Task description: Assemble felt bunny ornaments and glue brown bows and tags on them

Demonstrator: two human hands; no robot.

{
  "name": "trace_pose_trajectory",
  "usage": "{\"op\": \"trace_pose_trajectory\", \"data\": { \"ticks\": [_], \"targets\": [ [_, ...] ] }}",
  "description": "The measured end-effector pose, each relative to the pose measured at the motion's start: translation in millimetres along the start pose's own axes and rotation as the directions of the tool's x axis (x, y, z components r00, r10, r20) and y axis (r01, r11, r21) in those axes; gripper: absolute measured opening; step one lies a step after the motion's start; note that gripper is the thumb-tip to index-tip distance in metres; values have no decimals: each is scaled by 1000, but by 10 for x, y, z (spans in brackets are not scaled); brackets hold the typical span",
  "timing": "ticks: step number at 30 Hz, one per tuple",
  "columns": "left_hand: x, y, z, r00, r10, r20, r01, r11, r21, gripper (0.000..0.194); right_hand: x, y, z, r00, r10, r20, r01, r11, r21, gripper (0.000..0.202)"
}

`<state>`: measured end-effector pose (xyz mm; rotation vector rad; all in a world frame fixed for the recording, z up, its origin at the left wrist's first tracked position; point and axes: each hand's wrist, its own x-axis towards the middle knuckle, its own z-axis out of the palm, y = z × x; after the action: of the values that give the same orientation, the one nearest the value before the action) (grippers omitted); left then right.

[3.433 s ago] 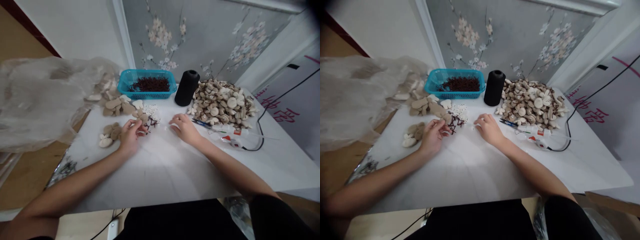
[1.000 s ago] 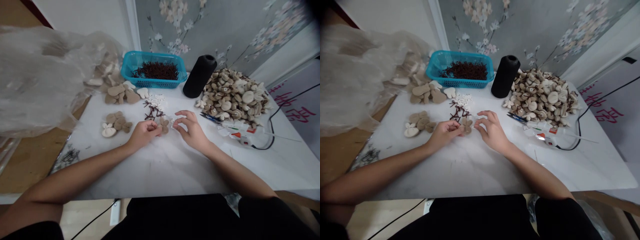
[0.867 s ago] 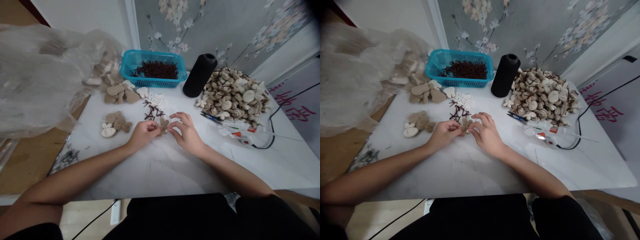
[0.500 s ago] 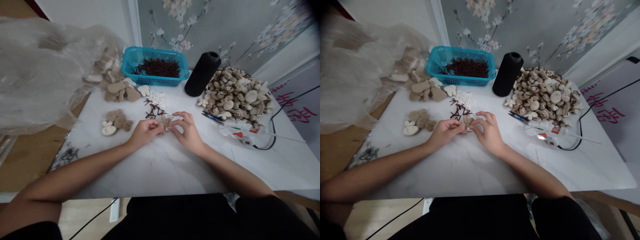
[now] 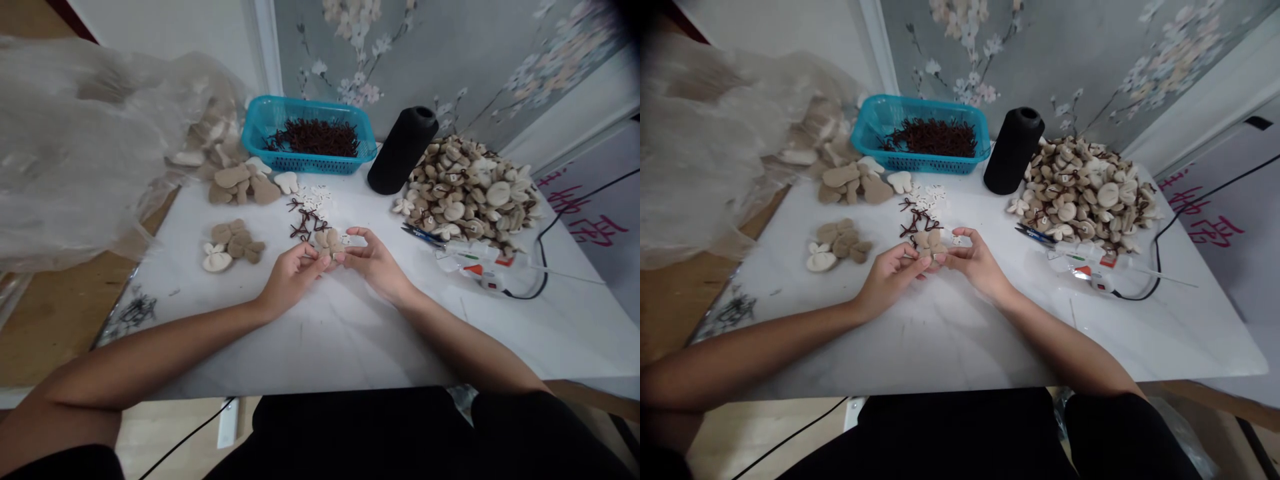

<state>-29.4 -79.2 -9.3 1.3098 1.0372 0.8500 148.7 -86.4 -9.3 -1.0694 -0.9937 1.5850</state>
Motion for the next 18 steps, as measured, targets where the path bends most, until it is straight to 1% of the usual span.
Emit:
{"op": "trace_pose_trajectory", "data": {
  "ticks": [4, 7, 9, 11, 12, 13, 15, 16, 17, 18],
  "targets": [
    [-27, -23, 14, 1000, 0, 19, 0, 1000, 13, 32, -8, 17, 20, 1000, -10, -10, 10, 999, -37, 56],
    [-30, -29, 3, 999, -2, 35, 1, 999, 35, 30, -22, -1, -6, 1000, -15, 13, 16, 997, -81, 57],
    [-38, -20, -11, 1000, 3, 23, -4, 999, 45, 30, -20, -51, -79, 996, 14, 87, -6, 995, -97, 61],
    [-61, -8, -26, 1000, 18, 18, -19, 999, 33, 30, 15, -120, -203, 978, 55, 200, -32, 993, -115, 69],
    [-79, -3, -34, 999, 33, 31, -33, 999, 18, 29, 51, -153, -274, 968, 65, 242, -33, 991, -132, 72],
    [-99, -1, -41, 997, 53, 55, -53, 999, 4, 29, 101, -178, -344, 965, 60, 256, -20, 987, -156, 72],
    [-146, -6, -52, 986, 111, 125, -112, 994, -1, 26, 234, -201, -448, 979, -8, 202, 56, 971, -233, 65],
    [-168, -12, -56, 976, 147, 162, -150, 989, 8, 25, 312, -197, -470, 984, -46, 170, 96, 949, -301, 58],
    [-189, -20, -60, 964, 183, 194, -191, 981, 22, 23, 392, -188, -470, 986, -91, 141, 140, 908, -395, 48],
    [-205, -27, -63, 952, 215, 218, -228, 973, 38, 21, 471, -175, -447, 982, -145, 124, 189, 838, -512, 36]
  ]
}}
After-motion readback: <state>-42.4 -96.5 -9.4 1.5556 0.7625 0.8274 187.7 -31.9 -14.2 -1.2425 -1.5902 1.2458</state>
